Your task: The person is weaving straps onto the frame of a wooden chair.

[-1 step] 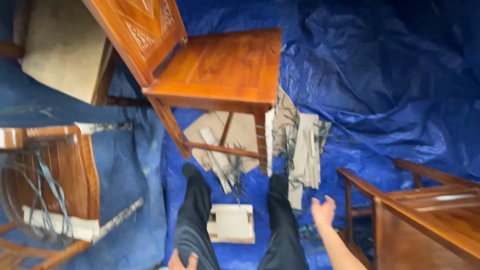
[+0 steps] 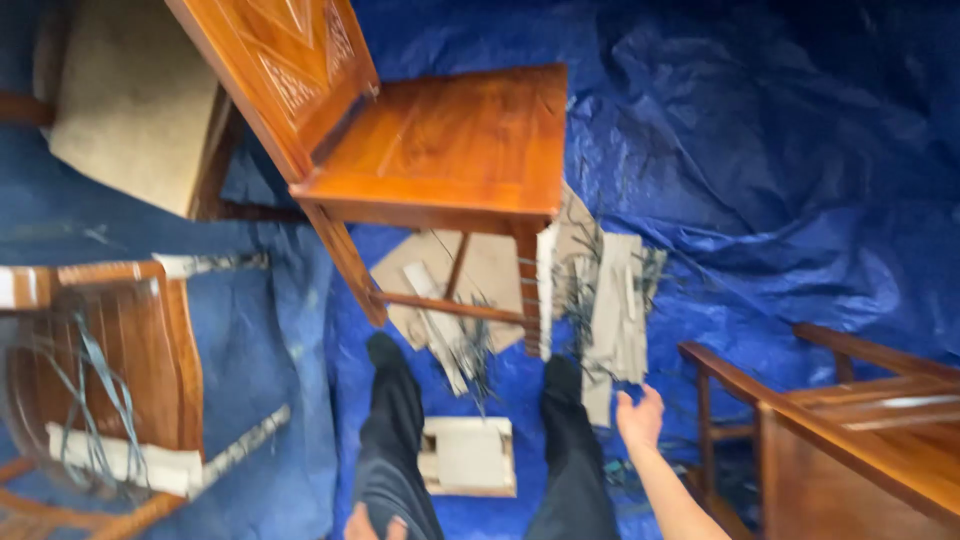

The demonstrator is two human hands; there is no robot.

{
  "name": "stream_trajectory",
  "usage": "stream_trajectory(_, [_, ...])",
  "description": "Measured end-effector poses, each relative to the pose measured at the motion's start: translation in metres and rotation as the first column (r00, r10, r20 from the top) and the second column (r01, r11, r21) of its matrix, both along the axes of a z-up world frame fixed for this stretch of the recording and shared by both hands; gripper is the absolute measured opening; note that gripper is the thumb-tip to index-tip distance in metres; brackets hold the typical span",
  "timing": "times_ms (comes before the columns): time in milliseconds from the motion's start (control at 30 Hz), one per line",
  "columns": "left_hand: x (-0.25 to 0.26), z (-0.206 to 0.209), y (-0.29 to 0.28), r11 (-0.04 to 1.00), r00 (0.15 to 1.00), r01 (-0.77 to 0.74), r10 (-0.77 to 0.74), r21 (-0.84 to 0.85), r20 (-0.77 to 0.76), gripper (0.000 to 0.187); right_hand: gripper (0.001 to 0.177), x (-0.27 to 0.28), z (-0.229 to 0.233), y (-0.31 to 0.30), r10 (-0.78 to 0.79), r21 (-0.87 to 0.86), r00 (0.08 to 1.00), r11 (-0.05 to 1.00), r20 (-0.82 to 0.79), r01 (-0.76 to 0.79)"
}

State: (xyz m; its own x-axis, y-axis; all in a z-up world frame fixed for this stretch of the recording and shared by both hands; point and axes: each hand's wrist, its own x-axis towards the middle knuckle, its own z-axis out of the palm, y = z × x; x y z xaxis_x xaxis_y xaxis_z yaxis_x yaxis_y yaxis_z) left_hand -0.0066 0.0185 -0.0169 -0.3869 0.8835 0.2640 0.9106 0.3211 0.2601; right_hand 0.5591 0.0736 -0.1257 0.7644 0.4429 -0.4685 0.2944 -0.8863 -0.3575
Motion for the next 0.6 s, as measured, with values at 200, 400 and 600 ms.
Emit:
stream_trajectory(200, [0.021, 0.051, 0.157, 0.696, 0.688, 0.703, -0.717, -0.147, -0.111, 0.07, 0.059, -0.118, 0.116, 0.219, 0.161, 0.556, 0.987, 0.819, 0.011, -0.14])
stream_trajectory(400, [0.016, -0.063, 0.18, -0.009, 0.752, 0.598, -0.339, -0.801, 0.565, 0.054, 0.054, -0.157, 0.123, 0.277, 0.104, 0.741, 0.994, 0.668, -0.015, -0.059])
stream_trajectory(600, [0.043, -0.251, 0.173, -0.411, 0.586, 0.531, -0.454, -0.741, 0.672, 0.09, 0.059, -0.154, 0.085, 0.254, 0.258, 0.695, 0.873, 0.529, 0.415, -0.487])
